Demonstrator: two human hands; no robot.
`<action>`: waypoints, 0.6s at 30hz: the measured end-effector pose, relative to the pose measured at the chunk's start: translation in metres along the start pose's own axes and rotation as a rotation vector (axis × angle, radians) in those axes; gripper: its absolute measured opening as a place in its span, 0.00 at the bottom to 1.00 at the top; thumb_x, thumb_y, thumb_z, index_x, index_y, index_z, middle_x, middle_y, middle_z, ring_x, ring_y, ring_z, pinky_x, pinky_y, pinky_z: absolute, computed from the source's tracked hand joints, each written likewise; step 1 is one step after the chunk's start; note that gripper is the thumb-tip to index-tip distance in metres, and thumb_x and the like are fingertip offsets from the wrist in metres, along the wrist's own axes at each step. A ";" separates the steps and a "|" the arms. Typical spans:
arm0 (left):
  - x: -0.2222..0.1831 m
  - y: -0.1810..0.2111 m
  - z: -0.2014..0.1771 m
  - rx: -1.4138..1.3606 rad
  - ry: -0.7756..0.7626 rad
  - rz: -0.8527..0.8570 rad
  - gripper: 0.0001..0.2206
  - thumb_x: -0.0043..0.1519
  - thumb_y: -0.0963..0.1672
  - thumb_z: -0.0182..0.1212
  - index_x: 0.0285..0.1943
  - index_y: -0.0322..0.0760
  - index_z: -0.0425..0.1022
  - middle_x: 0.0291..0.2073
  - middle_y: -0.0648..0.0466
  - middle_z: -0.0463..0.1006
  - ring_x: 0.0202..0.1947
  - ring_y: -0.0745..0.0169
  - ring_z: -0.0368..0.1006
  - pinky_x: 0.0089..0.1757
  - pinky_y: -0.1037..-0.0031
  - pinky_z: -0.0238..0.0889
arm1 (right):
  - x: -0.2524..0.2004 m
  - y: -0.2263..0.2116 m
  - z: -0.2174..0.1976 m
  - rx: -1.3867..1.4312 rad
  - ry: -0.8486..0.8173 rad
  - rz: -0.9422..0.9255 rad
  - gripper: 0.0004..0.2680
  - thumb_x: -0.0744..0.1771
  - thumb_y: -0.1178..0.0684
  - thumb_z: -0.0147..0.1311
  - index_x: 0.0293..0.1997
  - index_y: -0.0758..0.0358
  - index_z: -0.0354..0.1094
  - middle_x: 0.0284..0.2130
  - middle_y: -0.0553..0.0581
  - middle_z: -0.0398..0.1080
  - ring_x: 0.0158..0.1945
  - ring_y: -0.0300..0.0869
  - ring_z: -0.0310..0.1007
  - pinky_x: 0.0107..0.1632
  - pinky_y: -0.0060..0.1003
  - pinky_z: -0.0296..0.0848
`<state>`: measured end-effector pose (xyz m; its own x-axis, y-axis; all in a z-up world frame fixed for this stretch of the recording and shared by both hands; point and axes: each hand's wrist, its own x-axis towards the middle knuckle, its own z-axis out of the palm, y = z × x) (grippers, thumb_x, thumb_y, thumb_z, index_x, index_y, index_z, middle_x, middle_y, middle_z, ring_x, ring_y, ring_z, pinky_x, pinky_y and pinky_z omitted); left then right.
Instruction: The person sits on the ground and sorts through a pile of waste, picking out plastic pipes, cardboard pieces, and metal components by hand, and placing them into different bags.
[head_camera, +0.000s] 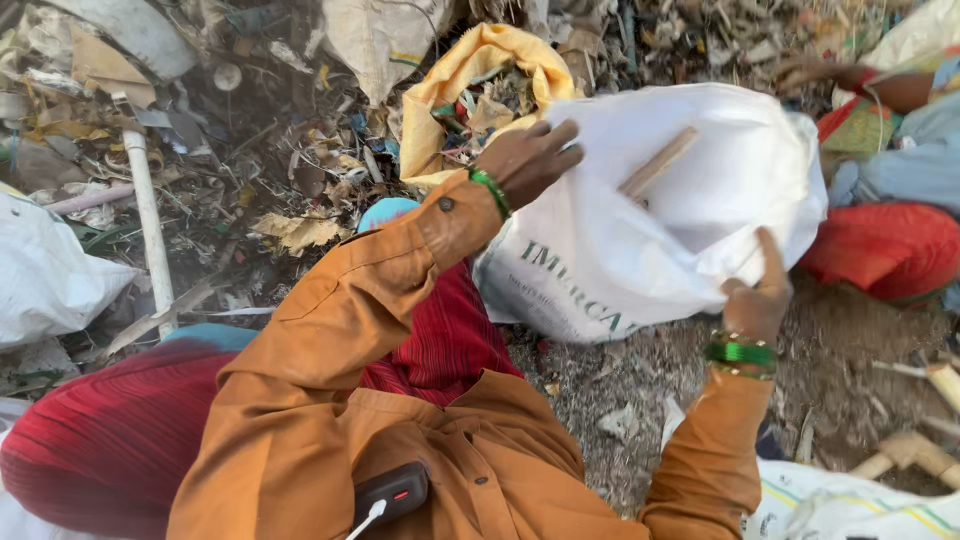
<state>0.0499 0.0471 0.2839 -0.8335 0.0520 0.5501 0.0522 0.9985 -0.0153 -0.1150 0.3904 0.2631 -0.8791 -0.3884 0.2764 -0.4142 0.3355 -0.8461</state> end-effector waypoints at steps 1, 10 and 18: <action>-0.017 -0.005 -0.007 -0.008 -0.008 -0.018 0.16 0.60 0.39 0.58 0.58 0.42 0.74 0.58 0.47 0.68 0.46 0.50 0.72 0.39 0.64 0.72 | 0.000 -0.002 0.010 0.053 -0.099 0.007 0.30 0.59 0.73 0.47 0.72 0.63 0.59 0.68 0.66 0.65 0.71 0.53 0.64 0.72 0.44 0.61; -0.144 0.011 -0.167 0.147 0.064 -0.229 0.26 0.54 0.37 0.56 0.64 0.45 0.76 0.70 0.46 0.65 0.64 0.46 0.67 0.64 0.57 0.58 | 0.005 -0.034 0.074 -0.440 -0.620 -0.119 0.36 0.65 0.44 0.64 0.80 0.45 0.40 0.72 0.71 0.53 0.76 0.60 0.47 0.74 0.51 0.51; -0.271 0.024 -0.234 -0.017 0.164 -0.693 0.18 0.59 0.37 0.64 0.59 0.41 0.78 0.66 0.43 0.68 0.62 0.41 0.69 0.59 0.58 0.65 | -0.012 -0.118 0.077 -0.646 -0.321 -0.139 0.39 0.62 0.53 0.65 0.81 0.36 0.40 0.77 0.73 0.18 0.78 0.72 0.27 0.75 0.63 0.38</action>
<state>0.4063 0.0531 0.3300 -0.5844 -0.5992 0.5471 -0.4499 0.8005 0.3961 -0.0374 0.2894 0.3242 -0.7366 -0.6636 0.1307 -0.6608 0.6649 -0.3484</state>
